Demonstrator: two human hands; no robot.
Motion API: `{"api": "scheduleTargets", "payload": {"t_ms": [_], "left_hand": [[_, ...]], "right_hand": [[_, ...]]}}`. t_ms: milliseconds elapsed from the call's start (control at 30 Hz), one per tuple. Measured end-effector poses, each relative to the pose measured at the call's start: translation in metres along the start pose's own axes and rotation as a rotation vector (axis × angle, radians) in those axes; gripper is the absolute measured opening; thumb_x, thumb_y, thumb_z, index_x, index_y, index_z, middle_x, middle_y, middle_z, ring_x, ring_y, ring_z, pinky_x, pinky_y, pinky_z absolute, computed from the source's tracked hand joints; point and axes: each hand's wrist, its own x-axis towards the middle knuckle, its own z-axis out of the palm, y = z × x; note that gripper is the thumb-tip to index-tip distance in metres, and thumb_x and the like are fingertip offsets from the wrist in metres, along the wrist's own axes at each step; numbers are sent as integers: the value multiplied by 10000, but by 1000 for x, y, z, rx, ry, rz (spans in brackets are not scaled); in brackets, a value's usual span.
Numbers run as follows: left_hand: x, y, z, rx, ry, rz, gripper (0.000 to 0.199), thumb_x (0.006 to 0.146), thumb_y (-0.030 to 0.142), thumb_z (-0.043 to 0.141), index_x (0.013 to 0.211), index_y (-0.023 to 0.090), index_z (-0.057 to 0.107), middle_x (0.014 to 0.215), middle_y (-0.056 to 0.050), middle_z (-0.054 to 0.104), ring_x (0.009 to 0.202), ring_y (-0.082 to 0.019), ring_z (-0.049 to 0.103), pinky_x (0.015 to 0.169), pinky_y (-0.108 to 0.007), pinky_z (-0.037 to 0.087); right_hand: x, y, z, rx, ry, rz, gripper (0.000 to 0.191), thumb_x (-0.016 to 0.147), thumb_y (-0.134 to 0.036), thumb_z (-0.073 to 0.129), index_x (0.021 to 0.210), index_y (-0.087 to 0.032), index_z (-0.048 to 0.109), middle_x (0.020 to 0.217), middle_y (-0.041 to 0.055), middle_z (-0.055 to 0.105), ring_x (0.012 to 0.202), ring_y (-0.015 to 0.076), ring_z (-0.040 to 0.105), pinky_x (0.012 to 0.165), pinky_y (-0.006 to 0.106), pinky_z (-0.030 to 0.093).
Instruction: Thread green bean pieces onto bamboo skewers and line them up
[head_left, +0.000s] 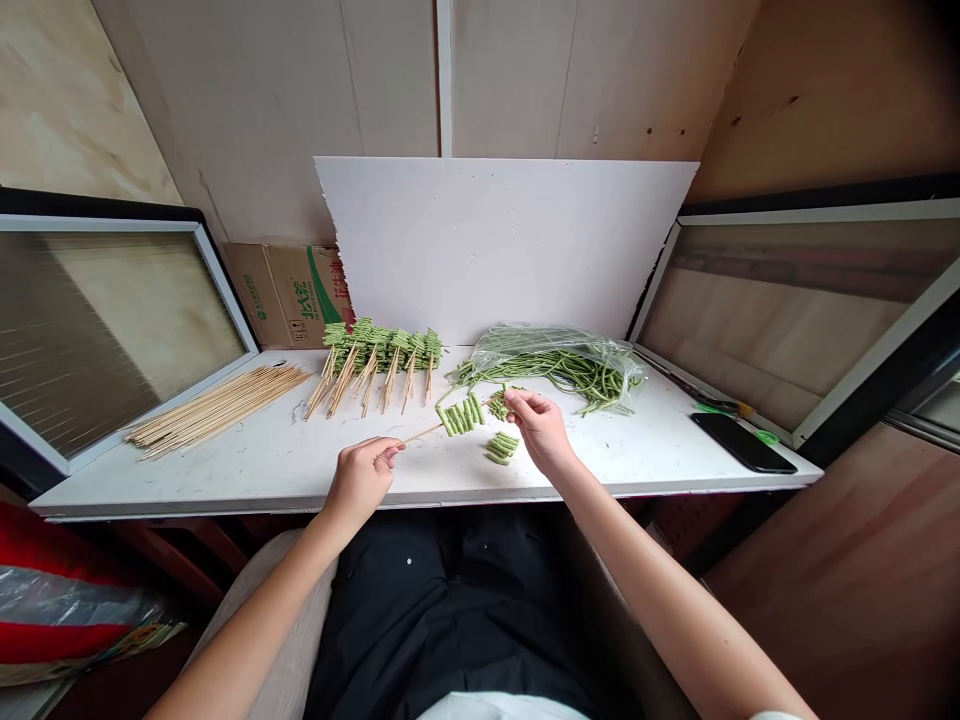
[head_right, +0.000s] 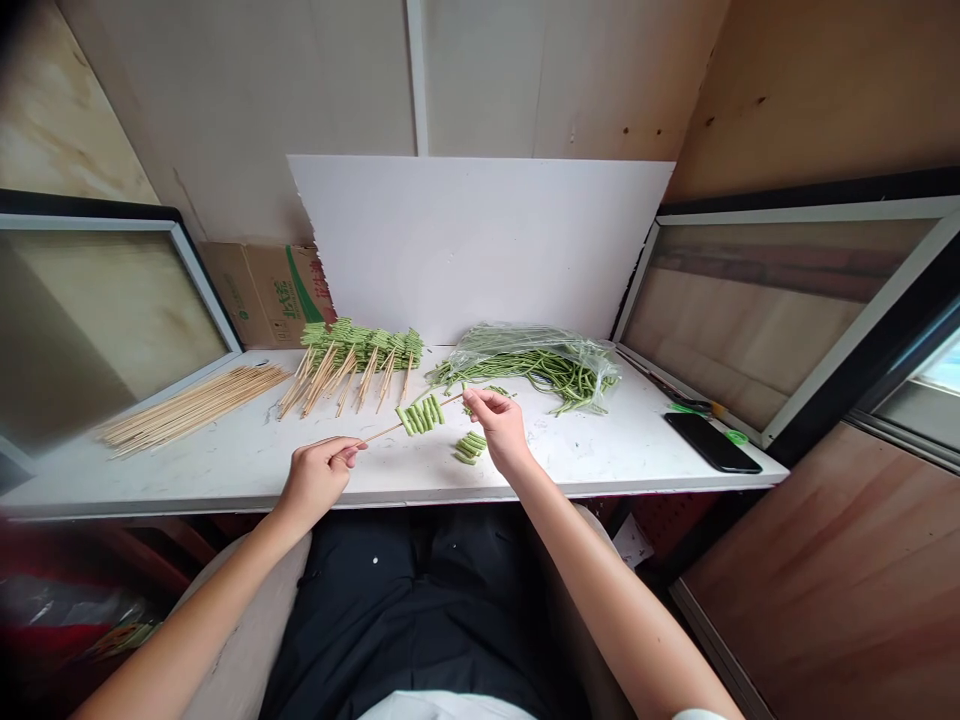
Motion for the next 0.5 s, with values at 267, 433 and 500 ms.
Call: {"api": "scheduleTargets", "payload": {"t_ms": [267,433,500], "left_hand": [[-1,5,3,-25,1,5,360,870,119,465,856,188,818,741,-37,779,665,-170,716,667,-246,561],[2,8,0,-29,15,-25,359,874,120,470,887,183,823,755,-38,783,704,-182,733,695,-252,573],[5,9,-4,-33,17,-40,356,871,115,472,894,183,821,763,-36,785,724,-187,741,714,-255,578]], "right_hand": [[-9,9,5,-146,-21,-45,409,720,-627,882,749,-239,757,789,41,709,808,217,642,775,364,516],[-13,18,11,-146,-26,-23,367,736,-594,885,780,-242,794,935,64,775,922,250,683,752,345,520],[-8,14,6,-130,-56,-24,371,744,-590,882,879,-248,829,1101,78,792,1001,264,687,740,334,519]]}}
